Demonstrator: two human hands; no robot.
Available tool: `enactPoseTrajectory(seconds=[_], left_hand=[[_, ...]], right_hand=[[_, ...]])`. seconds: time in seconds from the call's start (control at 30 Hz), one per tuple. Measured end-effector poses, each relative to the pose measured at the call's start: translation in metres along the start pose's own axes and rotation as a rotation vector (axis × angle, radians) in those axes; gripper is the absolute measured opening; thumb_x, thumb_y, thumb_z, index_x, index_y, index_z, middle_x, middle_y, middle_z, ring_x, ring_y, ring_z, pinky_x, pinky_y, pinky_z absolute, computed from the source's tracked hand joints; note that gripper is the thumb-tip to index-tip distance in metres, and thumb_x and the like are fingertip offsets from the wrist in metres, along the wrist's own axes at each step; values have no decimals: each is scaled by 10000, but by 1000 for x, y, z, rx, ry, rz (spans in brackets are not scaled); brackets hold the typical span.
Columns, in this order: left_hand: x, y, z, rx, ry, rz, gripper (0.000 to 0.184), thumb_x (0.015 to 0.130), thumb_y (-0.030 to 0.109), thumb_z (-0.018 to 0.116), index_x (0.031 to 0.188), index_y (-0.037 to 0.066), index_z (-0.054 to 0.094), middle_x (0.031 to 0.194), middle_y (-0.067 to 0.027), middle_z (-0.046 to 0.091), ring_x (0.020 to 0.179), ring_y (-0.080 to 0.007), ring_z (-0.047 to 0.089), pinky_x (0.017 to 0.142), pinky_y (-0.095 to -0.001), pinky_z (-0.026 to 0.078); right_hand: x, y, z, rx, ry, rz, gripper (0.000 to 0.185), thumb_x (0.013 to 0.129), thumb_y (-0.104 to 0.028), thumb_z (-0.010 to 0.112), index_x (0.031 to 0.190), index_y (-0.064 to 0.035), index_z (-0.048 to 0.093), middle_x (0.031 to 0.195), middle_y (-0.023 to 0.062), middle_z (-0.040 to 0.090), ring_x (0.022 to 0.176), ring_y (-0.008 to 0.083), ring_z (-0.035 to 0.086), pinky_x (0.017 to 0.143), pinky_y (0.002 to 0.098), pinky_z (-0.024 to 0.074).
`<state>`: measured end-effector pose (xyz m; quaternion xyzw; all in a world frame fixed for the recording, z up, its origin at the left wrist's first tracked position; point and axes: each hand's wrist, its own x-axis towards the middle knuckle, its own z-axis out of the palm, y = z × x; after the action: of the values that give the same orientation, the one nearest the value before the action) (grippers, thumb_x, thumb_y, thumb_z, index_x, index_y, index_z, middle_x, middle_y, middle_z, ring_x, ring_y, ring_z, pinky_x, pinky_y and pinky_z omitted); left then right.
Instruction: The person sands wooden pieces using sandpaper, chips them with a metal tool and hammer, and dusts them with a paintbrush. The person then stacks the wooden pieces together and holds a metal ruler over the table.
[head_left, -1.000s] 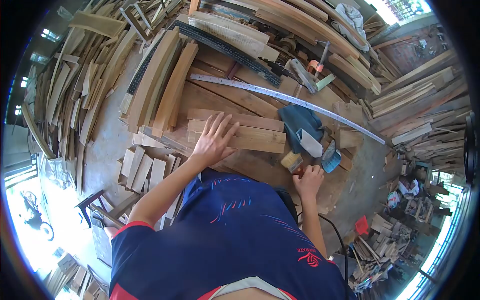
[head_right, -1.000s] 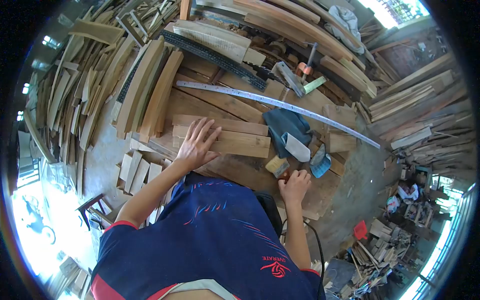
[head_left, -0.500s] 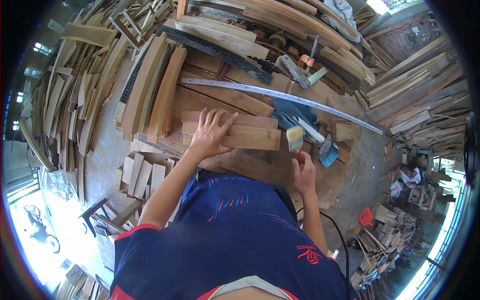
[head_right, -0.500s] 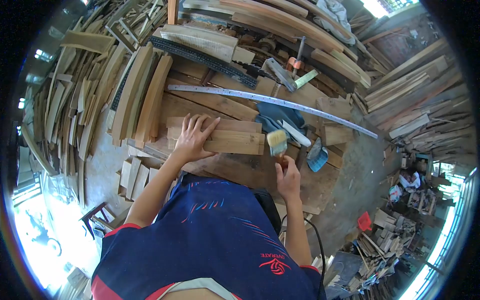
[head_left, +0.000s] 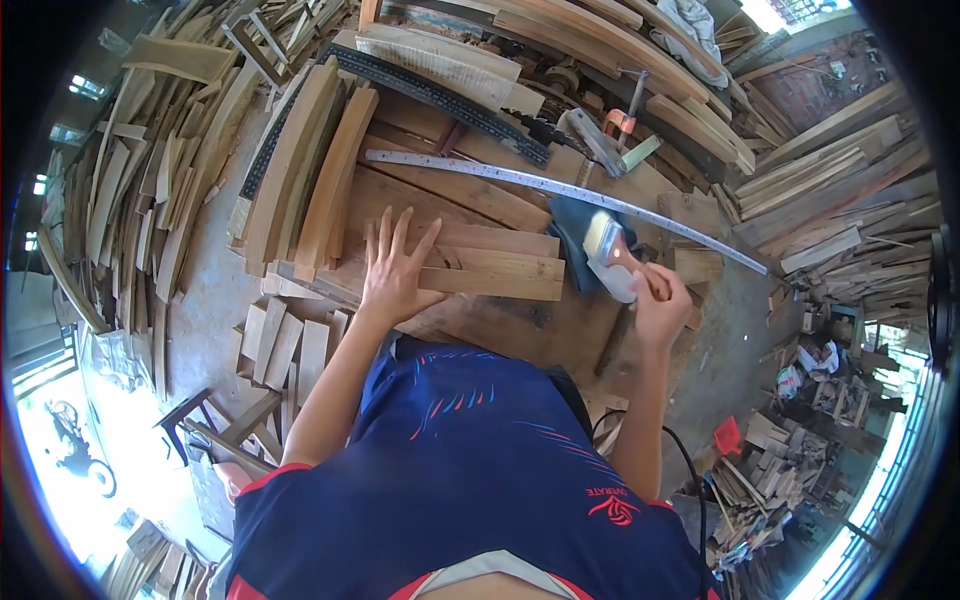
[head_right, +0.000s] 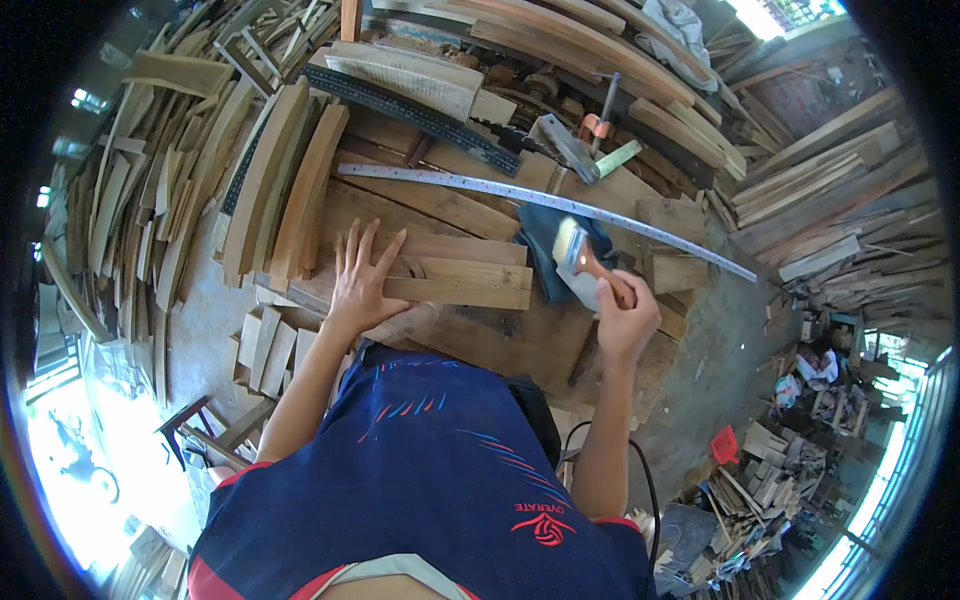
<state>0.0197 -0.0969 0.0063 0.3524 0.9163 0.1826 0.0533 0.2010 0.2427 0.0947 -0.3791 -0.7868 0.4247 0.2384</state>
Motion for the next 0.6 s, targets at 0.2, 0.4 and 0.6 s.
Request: enactPoseTrajectory(seconds=[0.2,0.4,0.6], left_hand=[[2,-4,1,10,-11,37,1225,631,566,933,1666,279,346,1673,-224,286,1584,-506,163,1263,-695,188],[1,-6,2,14,-29,55,1226,645,544,935,1674,269,327,1704,-230,241,1594,-501,153,1280,-669,181],[2,-8,4,-34,-16,90,1267,644,533,940,1687,222,291,1727,-249,199,1603,-460,183,1289,-638,195]], right_hand=[[12,-20,19,-119,98,-245,150,923,-81,782,984,24,695,850,106,734,717,170,718,662,310,557],[-1,-19,47,-148,133,-407,121,1001,-92,676,1048,18,658,980,138,693,821,246,689,766,366,548],[-8,-19,61,-156,119,-574,124,1055,-103,591,998,3,620,878,158,679,726,314,668,656,419,508]])
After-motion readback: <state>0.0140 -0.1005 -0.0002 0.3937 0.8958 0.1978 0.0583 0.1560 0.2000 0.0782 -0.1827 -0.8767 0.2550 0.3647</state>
